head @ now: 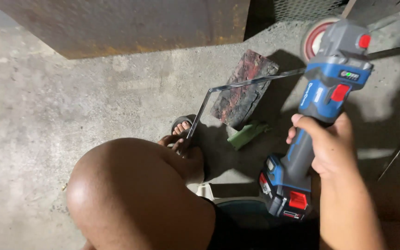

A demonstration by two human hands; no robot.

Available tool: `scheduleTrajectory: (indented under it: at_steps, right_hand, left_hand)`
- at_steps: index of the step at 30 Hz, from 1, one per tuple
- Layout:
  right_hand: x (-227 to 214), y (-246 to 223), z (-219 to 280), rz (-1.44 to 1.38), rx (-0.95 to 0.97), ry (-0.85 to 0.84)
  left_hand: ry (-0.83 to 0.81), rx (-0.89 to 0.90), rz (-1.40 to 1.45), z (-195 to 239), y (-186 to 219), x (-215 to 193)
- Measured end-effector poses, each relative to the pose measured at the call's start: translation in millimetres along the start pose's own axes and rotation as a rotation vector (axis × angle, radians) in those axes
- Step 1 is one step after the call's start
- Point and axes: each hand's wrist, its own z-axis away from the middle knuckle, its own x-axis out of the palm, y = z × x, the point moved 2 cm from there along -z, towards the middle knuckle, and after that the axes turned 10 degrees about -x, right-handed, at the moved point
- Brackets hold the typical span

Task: Using a cordless angle grinder to smooth the welded edges of a rectangular metal frame.

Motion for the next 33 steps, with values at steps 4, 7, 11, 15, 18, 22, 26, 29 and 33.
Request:
scheduleTrajectory:
  at_steps: [4, 7, 11, 15, 18, 22, 26, 29, 33]
  right_hand:
    - [-9.9, -28.0, 11.8, -0.172, -0.008, 0.07]
    - [-13.5, -45.9, 24.3, -0.146, -0.033, 0.037]
    - [-23.9, -45.6, 22.4, -0.225, -0.064, -0.03]
    - [-25.6, -35.1, 14.8, -0.346, -0.004, -0.021]
    - [-26.0, -13.1, -2.5, -0.275, 0.089, 0.024]
    - [-49.1, 90.1, -58.2, -0.225, 0.336, -0.046]
    - [-25.9, 75.3, -38.4, -0.024, 0.246, 0.088]
    - [-30.3, 102.3, -46.4, 0.265, 0.106, 0.052]
    - [-27.1, 105.3, -68.7, 0.94, 0.125, -0.013]
  left_hand:
    - [0.134, 0.049, -0.236, 11.2, 4.9, -97.4]
    - [0.232, 0.069, -0.411, 31.2, 27.8, -167.6]
    - [0.298, 0.075, -0.586, 62.3, 137.8, -251.2]
    - [0.226, -0.453, 0.535, 108.3, 341.5, -264.4]
    - [0.065, -0.29, 0.325, 76.9, 401.0, -167.3]
    - [-0.615, 0.01, 0.512, 36.5, 423.6, -35.5]
    - [-0.923, -0.268, 0.872, 37.7, 407.7, 38.1]
    - [-1.02, -0.27, 0.727, 36.2, 394.6, 92.4]
    - [-0.923, -0.267, 0.912, 21.9, 391.0, 116.9]
